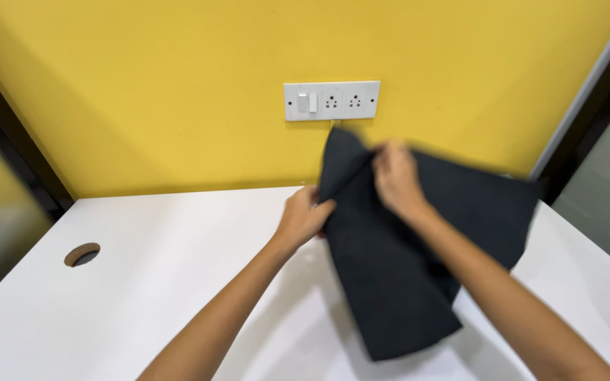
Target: The person prepares a cleaning cloth and a spray bottle, then sprays liquid onto a desk surface and wipes it repeatedly with the cloth.
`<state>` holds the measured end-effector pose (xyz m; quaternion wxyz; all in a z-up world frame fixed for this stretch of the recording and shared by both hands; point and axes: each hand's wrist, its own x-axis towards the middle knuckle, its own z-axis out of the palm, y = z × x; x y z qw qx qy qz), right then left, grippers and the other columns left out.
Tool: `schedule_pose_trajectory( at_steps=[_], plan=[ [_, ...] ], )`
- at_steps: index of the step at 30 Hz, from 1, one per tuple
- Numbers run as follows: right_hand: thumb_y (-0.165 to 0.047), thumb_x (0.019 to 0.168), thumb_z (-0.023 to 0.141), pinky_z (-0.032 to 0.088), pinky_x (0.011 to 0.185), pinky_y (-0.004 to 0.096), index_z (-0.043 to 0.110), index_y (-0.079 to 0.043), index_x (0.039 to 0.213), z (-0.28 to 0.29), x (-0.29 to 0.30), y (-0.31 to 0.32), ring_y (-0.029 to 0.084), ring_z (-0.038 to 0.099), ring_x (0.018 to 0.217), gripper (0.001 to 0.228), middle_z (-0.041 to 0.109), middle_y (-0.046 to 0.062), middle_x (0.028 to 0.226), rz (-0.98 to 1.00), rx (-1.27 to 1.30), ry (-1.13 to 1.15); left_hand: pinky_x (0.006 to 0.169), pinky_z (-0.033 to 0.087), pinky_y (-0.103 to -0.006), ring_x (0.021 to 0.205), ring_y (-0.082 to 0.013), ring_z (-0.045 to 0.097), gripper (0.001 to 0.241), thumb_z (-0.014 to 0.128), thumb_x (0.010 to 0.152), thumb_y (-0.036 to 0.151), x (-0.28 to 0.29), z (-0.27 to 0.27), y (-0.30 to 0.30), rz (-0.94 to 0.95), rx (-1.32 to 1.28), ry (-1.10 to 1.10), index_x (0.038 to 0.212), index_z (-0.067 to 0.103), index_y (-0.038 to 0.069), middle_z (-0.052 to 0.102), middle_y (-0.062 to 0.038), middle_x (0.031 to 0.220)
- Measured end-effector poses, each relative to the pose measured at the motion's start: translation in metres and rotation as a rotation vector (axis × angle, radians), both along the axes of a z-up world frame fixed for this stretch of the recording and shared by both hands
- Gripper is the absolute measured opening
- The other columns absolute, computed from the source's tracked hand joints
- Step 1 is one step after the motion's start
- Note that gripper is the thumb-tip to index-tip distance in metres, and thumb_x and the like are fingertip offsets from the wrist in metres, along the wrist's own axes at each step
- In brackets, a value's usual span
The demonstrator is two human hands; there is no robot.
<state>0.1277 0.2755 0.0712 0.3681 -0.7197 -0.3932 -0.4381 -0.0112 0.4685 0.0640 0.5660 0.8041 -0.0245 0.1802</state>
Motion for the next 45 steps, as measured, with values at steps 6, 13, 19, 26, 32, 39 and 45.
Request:
schedule_pose_trajectory(
  at_steps=[6, 13, 19, 26, 32, 39, 45],
  plan=[
    [-0.005, 0.084, 0.066, 0.041, 0.108, 0.050, 0.052, -0.009, 0.137, -0.116, -0.030, 0.058, 0.043, 0.048, 0.125, 0.055, 0.052, 0.022, 0.135, 0.187, -0.597, 0.367, 0.092, 0.053, -0.0471, 0.110, -0.0314, 0.064, 0.037, 0.075, 0.074, 0.019, 0.012, -0.093, 0.097, 0.442, 0.518, 0.346, 0.110, 0.068, 0.014, 0.064, -0.013, 0.119],
    [-0.039, 0.100, 0.044, 0.011, 0.122, 0.060, 0.036, -0.019, 0.156, -0.141, -0.059, 0.124, 0.044, 0.014, 0.153, 0.060, 0.021, 0.015, 0.167, 0.101, -0.910, 0.586, 0.092, 0.055, -0.0461, 0.115, -0.0311, 0.063, 0.027, 0.070, 0.090, 0.031, -0.025, -0.118, 0.224, 0.629, 0.617, 0.269, 0.109, 0.067, 0.011, 0.067, -0.013, 0.120],
    [-0.062, 0.099, 0.040, 0.010, 0.122, 0.060, 0.039, -0.014, 0.149, -0.114, -0.089, 0.169, 0.042, 0.012, 0.154, 0.070, 0.020, 0.015, 0.167, 0.183, -1.076, 0.564, 0.102, 0.046, -0.0486, 0.125, -0.0376, 0.053, 0.040, 0.065, 0.094, 0.034, -0.047, -0.149, 0.321, 0.601, 0.787, 0.126, 0.121, 0.064, 0.004, 0.061, -0.018, 0.131],
    [-0.052, 0.102, 0.050, 0.014, 0.119, 0.059, 0.054, -0.010, 0.134, -0.135, -0.091, 0.197, 0.046, 0.022, 0.148, 0.053, 0.035, 0.020, 0.161, 0.220, -0.805, 0.598, 0.113, 0.036, -0.0495, 0.132, -0.0421, 0.046, 0.042, 0.060, 0.099, 0.034, -0.041, -0.165, 0.352, 0.529, 0.853, 0.014, 0.126, 0.063, 0.002, 0.053, -0.024, 0.146],
    [-0.035, 0.105, 0.059, 0.055, 0.096, 0.036, 0.061, -0.006, 0.127, -0.156, -0.047, 0.196, 0.022, 0.071, 0.107, 0.037, 0.076, 0.014, 0.115, 0.185, -0.144, 0.950, 0.097, 0.050, -0.0470, 0.122, -0.0315, 0.057, 0.043, 0.065, 0.094, 0.036, -0.025, -0.139, 0.247, 0.283, 0.269, -0.042, 0.123, 0.064, 0.004, 0.067, -0.015, 0.126],
    [-0.039, 0.102, 0.055, 0.052, 0.090, 0.032, 0.054, -0.008, 0.136, -0.061, -0.033, 0.146, 0.015, 0.063, 0.104, 0.046, 0.065, 0.006, 0.118, 0.556, 0.759, 1.177, 0.102, 0.054, -0.0419, 0.121, -0.0300, 0.065, 0.091, 0.080, 0.081, 0.056, -0.025, -0.084, 0.095, -0.451, 0.117, 0.218, 0.144, 0.048, -0.001, 0.065, -0.021, 0.132],
    [-0.046, 0.106, 0.050, 0.026, 0.124, 0.038, 0.031, 0.003, 0.156, -0.011, 0.005, 0.032, 0.027, 0.035, 0.150, 0.073, 0.037, 0.018, 0.162, 0.126, 0.945, 0.550, 0.101, 0.054, -0.0370, 0.119, -0.0270, 0.069, 0.088, 0.079, 0.077, 0.056, -0.032, -0.042, 0.001, -0.560, 0.079, -0.006, 0.140, 0.057, -0.001, 0.072, -0.019, 0.127]
  ],
)
